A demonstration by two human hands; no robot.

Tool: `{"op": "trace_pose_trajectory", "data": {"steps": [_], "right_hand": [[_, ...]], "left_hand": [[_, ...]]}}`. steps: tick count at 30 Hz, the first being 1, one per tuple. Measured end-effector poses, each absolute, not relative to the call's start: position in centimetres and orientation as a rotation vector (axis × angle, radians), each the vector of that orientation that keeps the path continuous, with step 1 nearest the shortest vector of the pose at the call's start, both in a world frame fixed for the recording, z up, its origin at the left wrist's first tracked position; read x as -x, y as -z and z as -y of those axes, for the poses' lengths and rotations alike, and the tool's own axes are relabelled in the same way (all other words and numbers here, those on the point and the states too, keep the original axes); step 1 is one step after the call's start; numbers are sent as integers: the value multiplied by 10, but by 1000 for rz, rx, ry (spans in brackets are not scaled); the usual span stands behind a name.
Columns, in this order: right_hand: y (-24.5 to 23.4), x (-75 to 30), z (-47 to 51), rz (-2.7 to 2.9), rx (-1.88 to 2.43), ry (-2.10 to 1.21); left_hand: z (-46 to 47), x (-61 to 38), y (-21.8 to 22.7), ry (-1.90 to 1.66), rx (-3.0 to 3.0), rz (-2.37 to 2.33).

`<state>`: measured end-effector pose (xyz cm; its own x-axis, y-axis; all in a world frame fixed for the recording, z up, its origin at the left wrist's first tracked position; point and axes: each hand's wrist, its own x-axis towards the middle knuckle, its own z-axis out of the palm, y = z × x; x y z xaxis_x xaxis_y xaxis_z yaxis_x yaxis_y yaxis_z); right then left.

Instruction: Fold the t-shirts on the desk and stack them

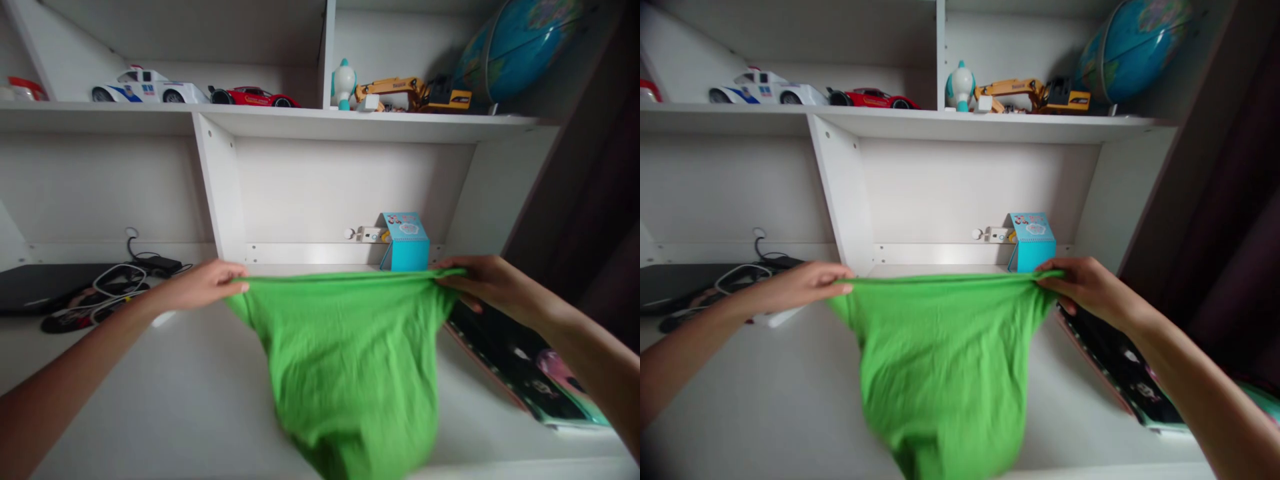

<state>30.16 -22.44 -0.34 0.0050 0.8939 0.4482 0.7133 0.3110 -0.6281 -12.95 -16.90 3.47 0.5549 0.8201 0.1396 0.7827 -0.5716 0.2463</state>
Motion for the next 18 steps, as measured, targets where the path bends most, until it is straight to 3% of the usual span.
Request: {"op": "trace_pose_trajectory", "data": {"steps": [5, 7, 9, 12, 18], "right_hand": [[-75, -272, 147, 1487, 1201, -71], [-95, -269, 153, 1425, 1081, 124], [-98, -271, 172, 1408, 1038, 301], [-66, -285, 210, 1562, 1234, 392], [76, -325, 271, 1812, 1486, 128]], "left_hand": [[125, 107, -110, -1289, -2878, -1829], [138, 107, -132, -1624, -2953, -1796], [158, 111, -140, -1738, -2992, -1715], [185, 119, -116, -1439, -3044, -1603], [228, 128, -3, -251, -2769, -1202]]}}
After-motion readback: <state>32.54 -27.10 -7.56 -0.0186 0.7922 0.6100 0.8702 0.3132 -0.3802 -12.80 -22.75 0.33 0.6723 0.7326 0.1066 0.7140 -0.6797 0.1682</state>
